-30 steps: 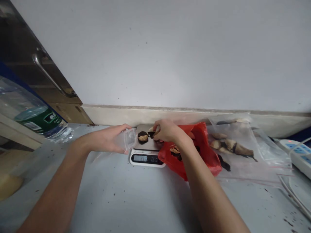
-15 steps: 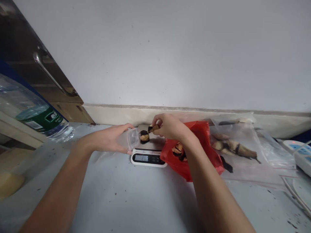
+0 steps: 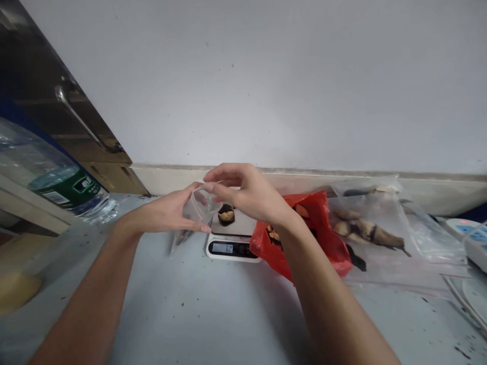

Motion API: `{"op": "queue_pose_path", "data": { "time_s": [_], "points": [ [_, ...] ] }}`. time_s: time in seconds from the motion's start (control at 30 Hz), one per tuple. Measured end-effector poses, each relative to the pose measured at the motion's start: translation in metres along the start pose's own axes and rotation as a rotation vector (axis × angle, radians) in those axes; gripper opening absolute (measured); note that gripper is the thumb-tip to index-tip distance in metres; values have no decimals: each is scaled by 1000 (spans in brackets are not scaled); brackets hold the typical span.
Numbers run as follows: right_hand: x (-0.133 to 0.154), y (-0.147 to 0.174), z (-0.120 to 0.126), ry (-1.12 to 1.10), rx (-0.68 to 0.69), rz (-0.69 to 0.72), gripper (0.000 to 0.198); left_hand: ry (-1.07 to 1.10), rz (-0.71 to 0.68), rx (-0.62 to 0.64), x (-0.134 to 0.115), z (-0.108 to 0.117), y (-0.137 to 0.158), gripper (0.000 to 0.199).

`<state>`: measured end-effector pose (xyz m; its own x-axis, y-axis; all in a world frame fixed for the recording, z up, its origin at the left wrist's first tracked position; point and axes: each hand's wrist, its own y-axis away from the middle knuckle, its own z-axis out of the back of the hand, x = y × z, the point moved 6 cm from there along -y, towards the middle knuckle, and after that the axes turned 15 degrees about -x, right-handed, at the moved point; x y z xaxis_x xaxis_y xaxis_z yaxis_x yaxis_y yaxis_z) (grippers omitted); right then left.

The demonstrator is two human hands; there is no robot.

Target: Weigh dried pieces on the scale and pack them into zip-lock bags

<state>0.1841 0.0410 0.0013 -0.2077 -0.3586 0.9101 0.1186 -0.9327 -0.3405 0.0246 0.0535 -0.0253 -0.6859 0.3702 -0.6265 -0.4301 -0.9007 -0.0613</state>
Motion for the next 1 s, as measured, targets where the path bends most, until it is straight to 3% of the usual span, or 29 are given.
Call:
{"op": "queue_pose_path", "data": {
  "time_s": [0.07,0.13,0.27,0.4,0.53,0.77,0.9,1.0],
  "points": [
    [-11,-4,10,175,-140,-38,14,-57,36,-15,5,7,2,78],
    [-26,-4,13,450,-161,-104,16,-120,74,-19,11,14,5,79],
    [-49,2,-9,730,126,-158,49,-220,160,34,22,19,8,81],
    [-50,5,-24,803,257,-105,36,-210,177,75,24,15,7,82],
    [-50,5,-17,858,235,-214,28,-172,179,126,22,7,7,81],
    [-52,2,3,833,141,-240,7,-210,155,174,14,-5,6,88],
    [-38,0,7,598,37,-175,3,-191,131,182,10,-15,3,92],
    [-21,1,4,386,-59,-124,16,-125,81,133,3,-17,0,87]
  ]
}}
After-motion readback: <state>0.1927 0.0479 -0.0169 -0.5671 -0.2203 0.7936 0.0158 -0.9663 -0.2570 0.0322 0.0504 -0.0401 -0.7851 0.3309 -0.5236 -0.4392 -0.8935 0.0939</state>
